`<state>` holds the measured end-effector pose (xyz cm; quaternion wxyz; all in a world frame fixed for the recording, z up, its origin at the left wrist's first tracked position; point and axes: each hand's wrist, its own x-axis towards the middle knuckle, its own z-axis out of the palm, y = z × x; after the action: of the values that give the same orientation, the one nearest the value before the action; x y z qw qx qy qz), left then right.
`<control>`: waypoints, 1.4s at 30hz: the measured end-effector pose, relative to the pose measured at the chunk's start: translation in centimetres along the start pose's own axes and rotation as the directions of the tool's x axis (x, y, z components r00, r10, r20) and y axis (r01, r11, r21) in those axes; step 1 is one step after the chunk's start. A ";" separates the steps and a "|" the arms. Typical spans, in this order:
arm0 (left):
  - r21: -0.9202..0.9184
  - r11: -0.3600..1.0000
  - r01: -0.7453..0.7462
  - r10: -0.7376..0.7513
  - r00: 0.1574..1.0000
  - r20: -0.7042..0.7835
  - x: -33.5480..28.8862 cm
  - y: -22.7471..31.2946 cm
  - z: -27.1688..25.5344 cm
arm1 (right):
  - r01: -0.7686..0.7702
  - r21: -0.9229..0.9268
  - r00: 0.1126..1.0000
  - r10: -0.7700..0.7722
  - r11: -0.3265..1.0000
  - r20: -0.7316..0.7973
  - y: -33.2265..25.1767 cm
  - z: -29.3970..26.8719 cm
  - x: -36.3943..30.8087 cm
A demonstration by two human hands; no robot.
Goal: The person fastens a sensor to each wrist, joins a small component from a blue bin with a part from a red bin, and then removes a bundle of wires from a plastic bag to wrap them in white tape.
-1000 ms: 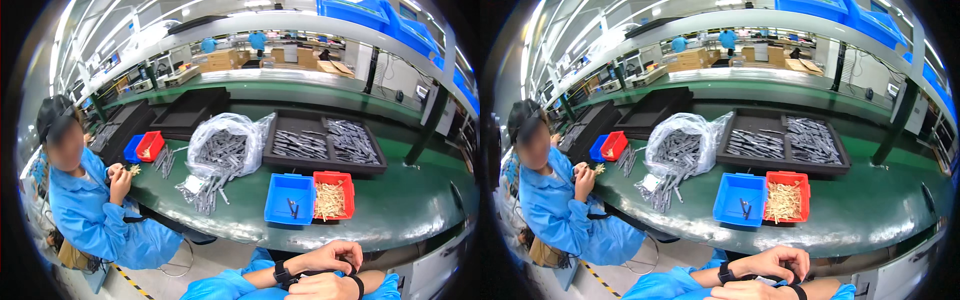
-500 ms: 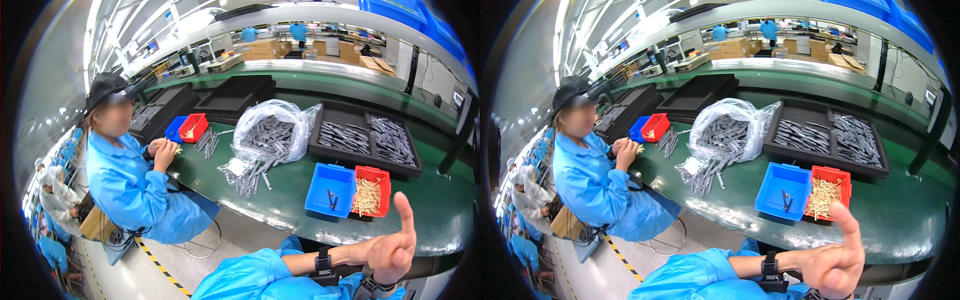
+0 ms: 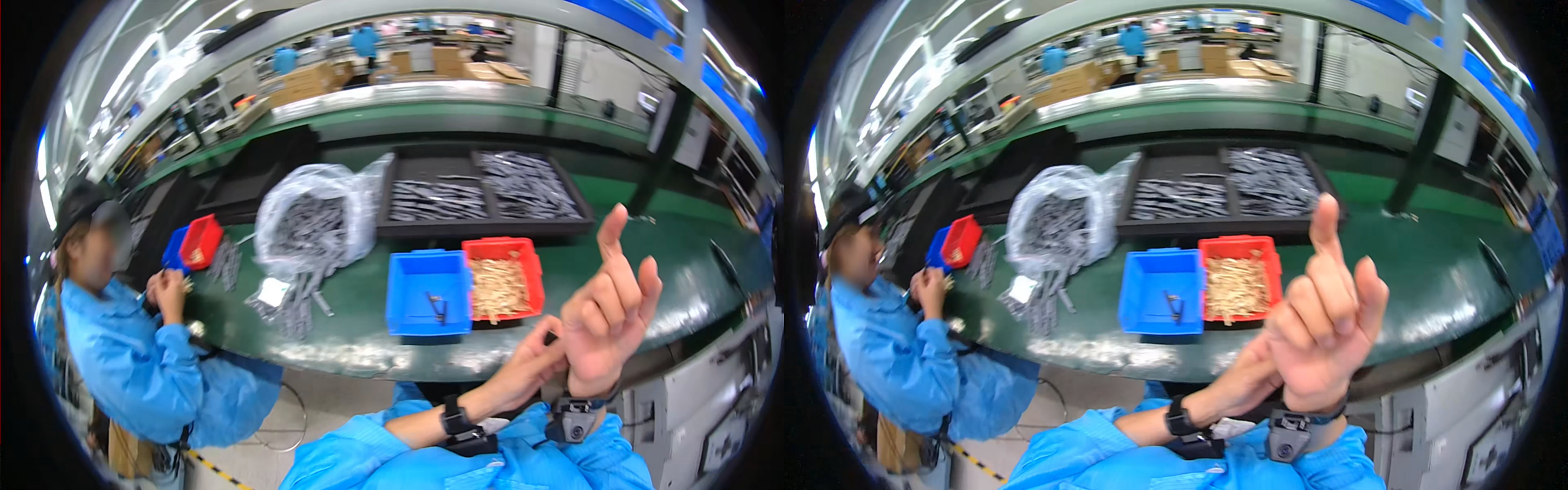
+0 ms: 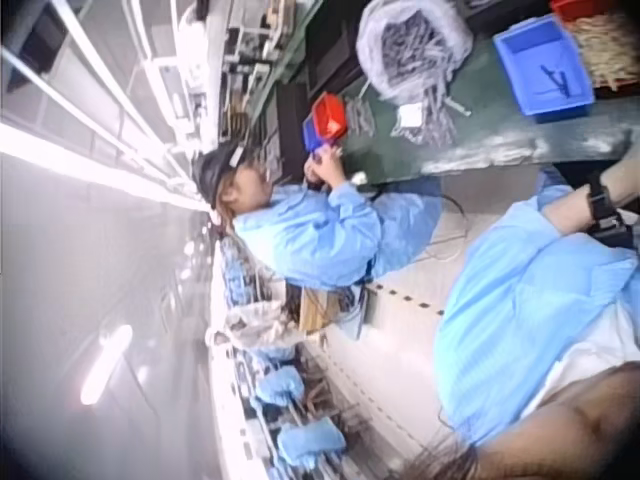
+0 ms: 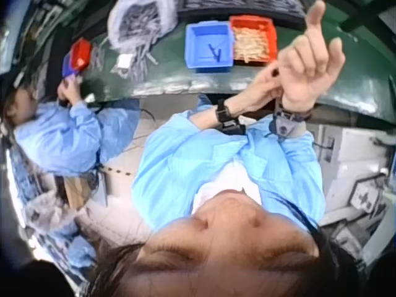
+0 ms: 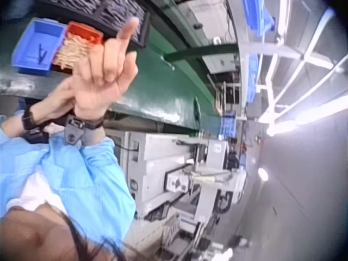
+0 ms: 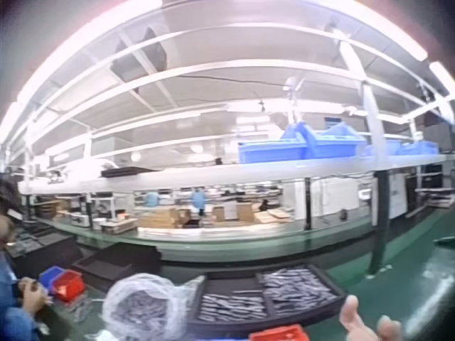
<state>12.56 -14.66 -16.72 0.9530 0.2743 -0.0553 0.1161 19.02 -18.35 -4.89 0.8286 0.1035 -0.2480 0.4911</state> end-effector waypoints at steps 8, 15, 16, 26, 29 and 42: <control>0.030 0.949 0.314 -0.261 0.834 -0.486 2.0 0.5 2.6 | -0.179 -0.224 0.949 0.228 0.958 0.219 1.6 -1.0 -0.7; -0.105 0.992 0.073 -0.035 0.947 0.320 0.0 -1.4 -0.8 | -0.446 -0.352 0.873 0.486 0.823 0.030 4.8 0.2 -2.2; -0.017 1.000 0.023 -0.015 0.931 0.365 -0.1 -1.4 -1.5 | -0.474 -0.357 0.861 0.508 0.805 0.001 4.7 -0.1 -2.2; 0.105 0.994 -0.041 -0.010 0.892 0.451 0.6 -1.3 -0.8 | -0.336 -0.210 0.941 0.338 0.918 -0.028 2.9 -3.5 0.0; 0.101 0.995 -0.009 -0.039 0.884 0.467 1.0 -1.4 -1.2 | -0.297 -0.184 0.955 0.290 0.937 -0.065 2.9 -4.4 0.2; 0.292 0.951 0.102 -0.089 0.994 -0.060 0.0 -0.1 -3.0 | 0.031 -0.989 0.868 -0.495 0.147 -0.046 -7.2 -6.0 3.2</control>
<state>12.72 -13.13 -19.35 0.9070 0.4129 -0.0020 0.0832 28.32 -16.97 -7.82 0.8073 -0.4908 -0.3189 0.0755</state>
